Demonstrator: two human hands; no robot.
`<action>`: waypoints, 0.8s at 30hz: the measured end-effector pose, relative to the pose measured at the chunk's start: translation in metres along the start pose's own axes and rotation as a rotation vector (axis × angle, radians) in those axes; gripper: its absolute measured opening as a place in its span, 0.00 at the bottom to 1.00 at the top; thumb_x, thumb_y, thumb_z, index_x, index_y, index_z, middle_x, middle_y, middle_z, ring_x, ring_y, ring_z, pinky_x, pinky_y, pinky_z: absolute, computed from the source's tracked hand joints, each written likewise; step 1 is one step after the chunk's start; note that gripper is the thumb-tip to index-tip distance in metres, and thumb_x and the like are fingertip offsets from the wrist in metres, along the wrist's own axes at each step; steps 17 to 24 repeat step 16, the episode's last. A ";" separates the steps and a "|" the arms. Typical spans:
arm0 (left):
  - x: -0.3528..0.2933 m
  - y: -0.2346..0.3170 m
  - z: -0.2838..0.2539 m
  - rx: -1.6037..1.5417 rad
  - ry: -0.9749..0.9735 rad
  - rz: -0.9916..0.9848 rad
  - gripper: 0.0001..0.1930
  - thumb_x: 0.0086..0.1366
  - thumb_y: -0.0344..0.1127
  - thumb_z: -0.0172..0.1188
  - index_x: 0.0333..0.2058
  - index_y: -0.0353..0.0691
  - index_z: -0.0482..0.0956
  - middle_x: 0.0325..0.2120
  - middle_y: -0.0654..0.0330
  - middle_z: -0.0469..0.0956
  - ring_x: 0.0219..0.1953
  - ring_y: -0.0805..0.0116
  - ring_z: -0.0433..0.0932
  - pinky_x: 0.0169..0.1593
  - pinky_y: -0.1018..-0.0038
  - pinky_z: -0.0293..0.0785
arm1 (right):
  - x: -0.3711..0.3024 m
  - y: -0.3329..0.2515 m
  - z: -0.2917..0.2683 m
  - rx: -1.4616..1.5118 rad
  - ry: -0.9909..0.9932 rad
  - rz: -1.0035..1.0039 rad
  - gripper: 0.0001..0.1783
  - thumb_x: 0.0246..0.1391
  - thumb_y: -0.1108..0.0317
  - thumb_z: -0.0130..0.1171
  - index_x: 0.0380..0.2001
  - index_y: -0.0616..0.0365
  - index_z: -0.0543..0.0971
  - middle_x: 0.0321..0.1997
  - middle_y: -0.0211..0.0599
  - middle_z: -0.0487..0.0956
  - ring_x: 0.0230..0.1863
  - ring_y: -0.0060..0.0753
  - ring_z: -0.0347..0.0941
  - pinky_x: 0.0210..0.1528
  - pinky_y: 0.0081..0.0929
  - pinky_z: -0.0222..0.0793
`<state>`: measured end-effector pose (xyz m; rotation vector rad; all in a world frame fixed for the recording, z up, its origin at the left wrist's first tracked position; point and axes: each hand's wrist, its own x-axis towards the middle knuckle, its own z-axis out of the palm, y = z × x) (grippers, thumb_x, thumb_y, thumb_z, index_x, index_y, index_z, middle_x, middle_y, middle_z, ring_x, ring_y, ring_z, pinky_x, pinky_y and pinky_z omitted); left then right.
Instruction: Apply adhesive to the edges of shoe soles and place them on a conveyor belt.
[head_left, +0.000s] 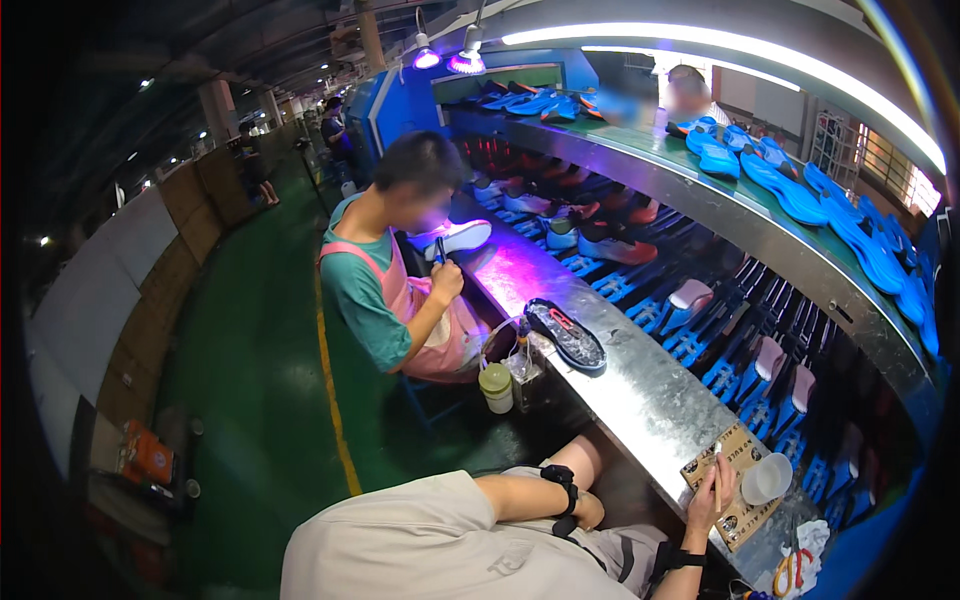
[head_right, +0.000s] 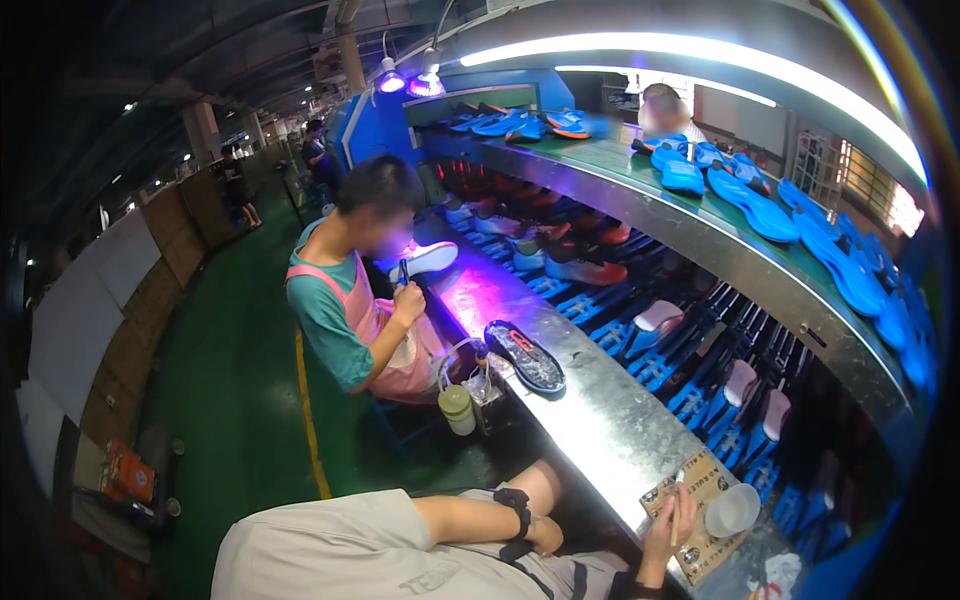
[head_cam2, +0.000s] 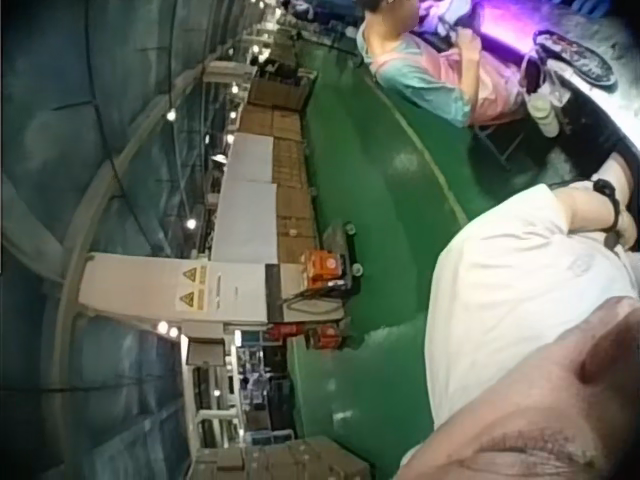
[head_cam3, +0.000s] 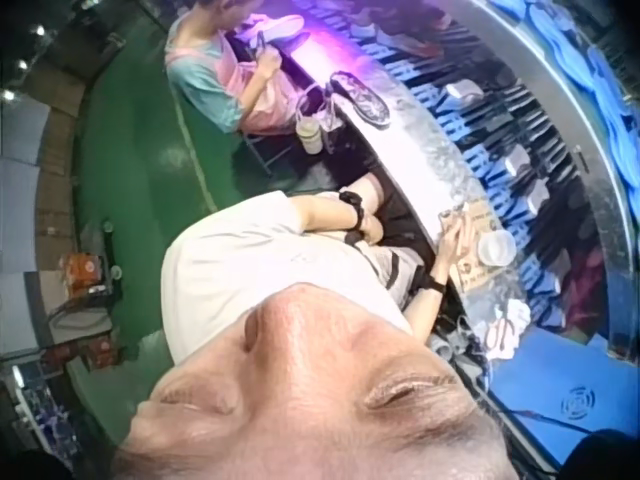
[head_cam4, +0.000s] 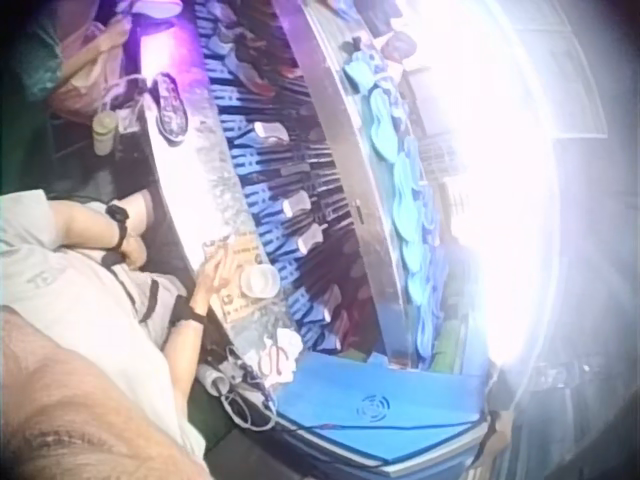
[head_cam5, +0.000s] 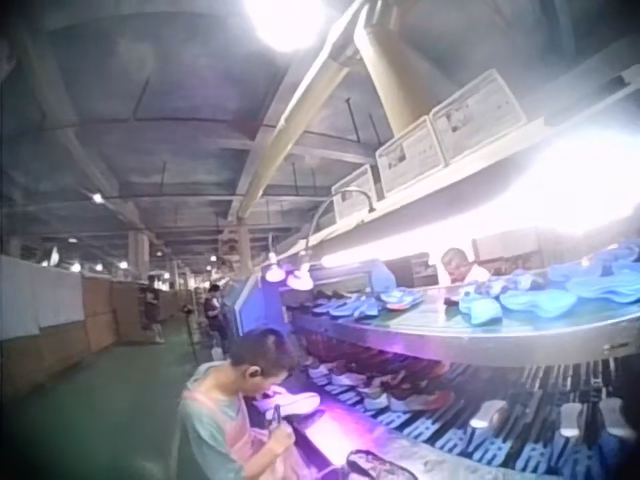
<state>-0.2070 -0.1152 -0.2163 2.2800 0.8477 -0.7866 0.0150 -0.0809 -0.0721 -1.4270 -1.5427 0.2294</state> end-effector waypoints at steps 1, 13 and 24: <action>0.000 0.001 0.001 0.011 -0.039 -0.021 0.14 0.58 0.36 0.61 0.38 0.35 0.89 0.39 0.48 0.87 0.44 0.46 0.86 0.45 0.47 0.80 | 0.000 0.001 -0.001 0.000 0.003 -0.002 0.16 0.63 0.74 0.53 0.52 0.68 0.80 0.47 0.54 0.80 0.48 0.55 0.77 0.51 0.42 0.72; -0.011 -0.006 0.015 -0.215 -0.042 -0.029 0.17 0.61 0.44 0.63 0.41 0.38 0.89 0.39 0.49 0.87 0.45 0.50 0.86 0.46 0.39 0.76 | -0.002 0.009 0.003 0.025 0.010 0.008 0.14 0.65 0.74 0.53 0.51 0.67 0.80 0.48 0.50 0.81 0.49 0.51 0.78 0.53 0.39 0.71; -0.006 -0.019 0.039 -0.252 0.043 0.032 0.17 0.62 0.45 0.63 0.41 0.39 0.90 0.39 0.47 0.87 0.45 0.49 0.86 0.45 0.35 0.76 | -0.002 0.010 0.003 0.032 -0.027 0.009 0.16 0.64 0.74 0.53 0.52 0.67 0.79 0.49 0.53 0.80 0.49 0.54 0.77 0.53 0.42 0.71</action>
